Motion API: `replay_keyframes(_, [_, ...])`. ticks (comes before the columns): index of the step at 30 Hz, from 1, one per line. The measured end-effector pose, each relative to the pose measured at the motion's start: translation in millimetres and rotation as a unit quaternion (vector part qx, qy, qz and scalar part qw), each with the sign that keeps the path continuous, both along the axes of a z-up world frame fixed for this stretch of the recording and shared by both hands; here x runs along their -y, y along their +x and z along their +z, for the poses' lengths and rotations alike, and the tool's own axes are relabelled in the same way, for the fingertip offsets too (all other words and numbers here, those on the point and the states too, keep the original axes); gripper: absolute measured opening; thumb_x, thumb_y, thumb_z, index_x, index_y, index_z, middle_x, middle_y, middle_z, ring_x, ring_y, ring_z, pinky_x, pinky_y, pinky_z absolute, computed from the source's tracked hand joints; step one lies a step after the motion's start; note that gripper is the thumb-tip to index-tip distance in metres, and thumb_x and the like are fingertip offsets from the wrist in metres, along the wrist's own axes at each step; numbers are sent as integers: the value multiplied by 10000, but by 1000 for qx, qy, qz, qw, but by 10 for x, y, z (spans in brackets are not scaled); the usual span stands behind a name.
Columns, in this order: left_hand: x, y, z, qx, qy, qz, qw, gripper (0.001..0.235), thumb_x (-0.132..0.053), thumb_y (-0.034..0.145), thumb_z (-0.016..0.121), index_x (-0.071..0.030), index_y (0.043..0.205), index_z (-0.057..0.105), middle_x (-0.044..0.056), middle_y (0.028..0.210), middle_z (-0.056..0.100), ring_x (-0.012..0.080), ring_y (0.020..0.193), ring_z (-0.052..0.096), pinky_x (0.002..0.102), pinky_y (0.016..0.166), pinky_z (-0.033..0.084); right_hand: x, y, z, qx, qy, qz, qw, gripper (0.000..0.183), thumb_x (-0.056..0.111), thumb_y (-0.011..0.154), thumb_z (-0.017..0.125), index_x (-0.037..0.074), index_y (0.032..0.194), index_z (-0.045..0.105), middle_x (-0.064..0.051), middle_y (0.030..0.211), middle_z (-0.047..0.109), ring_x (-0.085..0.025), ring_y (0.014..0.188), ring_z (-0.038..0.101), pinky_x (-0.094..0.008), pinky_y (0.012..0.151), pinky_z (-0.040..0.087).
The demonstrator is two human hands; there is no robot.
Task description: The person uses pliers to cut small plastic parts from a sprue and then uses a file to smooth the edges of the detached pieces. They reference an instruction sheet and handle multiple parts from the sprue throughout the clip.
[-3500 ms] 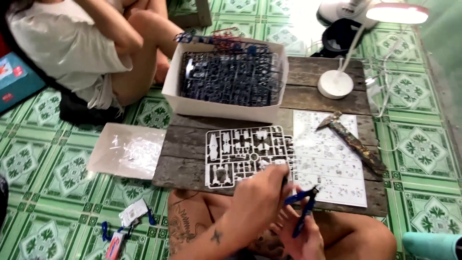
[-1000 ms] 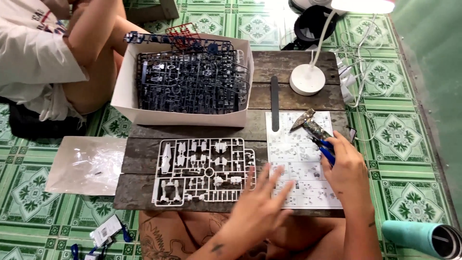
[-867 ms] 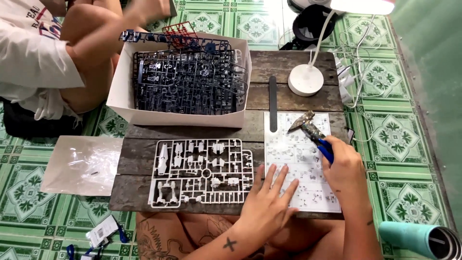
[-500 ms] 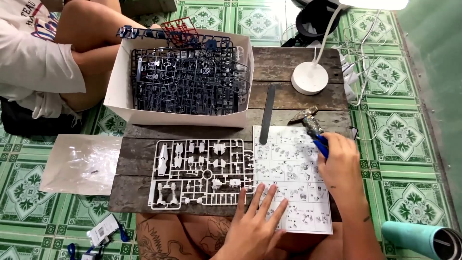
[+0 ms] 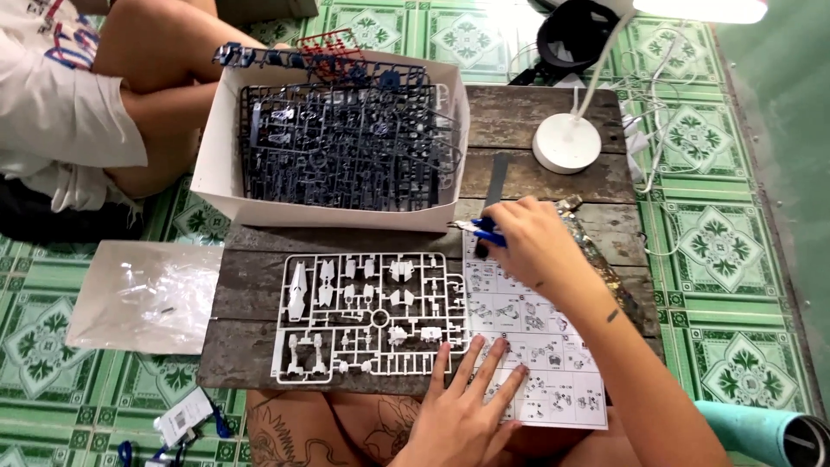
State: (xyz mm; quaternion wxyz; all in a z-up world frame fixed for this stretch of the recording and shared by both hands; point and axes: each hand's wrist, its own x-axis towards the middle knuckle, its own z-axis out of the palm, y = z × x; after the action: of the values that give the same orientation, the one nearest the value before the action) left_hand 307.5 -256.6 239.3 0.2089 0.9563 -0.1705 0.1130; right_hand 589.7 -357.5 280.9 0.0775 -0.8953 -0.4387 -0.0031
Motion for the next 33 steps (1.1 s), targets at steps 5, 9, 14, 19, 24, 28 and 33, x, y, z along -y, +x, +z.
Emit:
replay_keyframes(5, [-18, -5, 9, 8, 0, 1, 1000, 648, -537, 1178, 537, -166, 1708, 581, 254, 1812, 435, 485, 1671, 374, 721, 1335, 125, 52, 233, -52, 16, -26, 1, 1000, 402, 350, 1006, 810, 151, 1337, 697, -82, 1344, 807, -393, 1210, 676, -544, 930, 498])
replay_keyframes(9, [-15, 8, 31, 10, -31, 0, 999, 609, -515, 1212, 493, -144, 1679, 619, 265, 1791, 466, 499, 1646, 411, 724, 1313, 162, 166, 393, -55, 32, -22, 34, 999, 434, 300, 972, 840, 137, 1345, 689, -117, 1369, 788, -383, 1216, 666, -526, 921, 549])
replay_keyframes(14, [1, 3, -29, 6, -30, 1, 1000, 620, -526, 1206, 496, -151, 1682, 624, 259, 1809, 438, 495, 1664, 384, 735, 1315, 149, 234, 530, -35, 131, -15, 96, 987, 505, 132, 899, 846, 135, 1379, 688, -54, 1387, 781, -325, 1209, 677, -473, 920, 542])
replay_keyframes(19, [-12, -4, 1, 7, -33, -3, 999, 616, -502, 1185, 550, -131, 1671, 629, 275, 1790, 462, 500, 1659, 393, 733, 1312, 157, 300, 421, 121, 122, 39, 123, 984, 609, 313, 876, 933, 99, 1381, 670, -115, 1405, 746, -352, 1257, 667, -496, 1009, 548])
replay_keyframes(24, [-121, -25, 25, 95, -145, -47, 984, 344, -305, 1185, 739, -139, 1485, 767, 185, 1640, 695, 487, 1518, 652, 759, 1267, 222, 544, -59, 316, 35, 130, 84, 987, 487, 210, 933, 884, 96, 1362, 686, -100, 1371, 758, -312, 1258, 680, -495, 1066, 509])
replay_keyframes(28, [-610, 62, 199, 129, -177, -61, 974, 443, -456, 1156, 769, -224, 1532, 737, 0, 1672, 667, 260, 1647, 438, 595, 1375, 103, 936, -736, 270, -63, 242, 40, 967, 331, 207, 1005, 811, 81, 1285, 687, -108, 1173, 786, -294, 1134, 723, -479, 1077, 531])
replay_keyframes(33, [-1675, 325, 988, -487, 9, 371, 791, 377, -206, 1053, 643, -366, 1389, 701, -153, 1673, 499, 104, 1599, 474, 379, 1480, 335, 933, -1756, 300, -350, 581, -199, 707, 771, 686, 1040, 615, -59, 1202, 730, -176, 1086, 779, -227, 870, 719, -295, 746, 515])
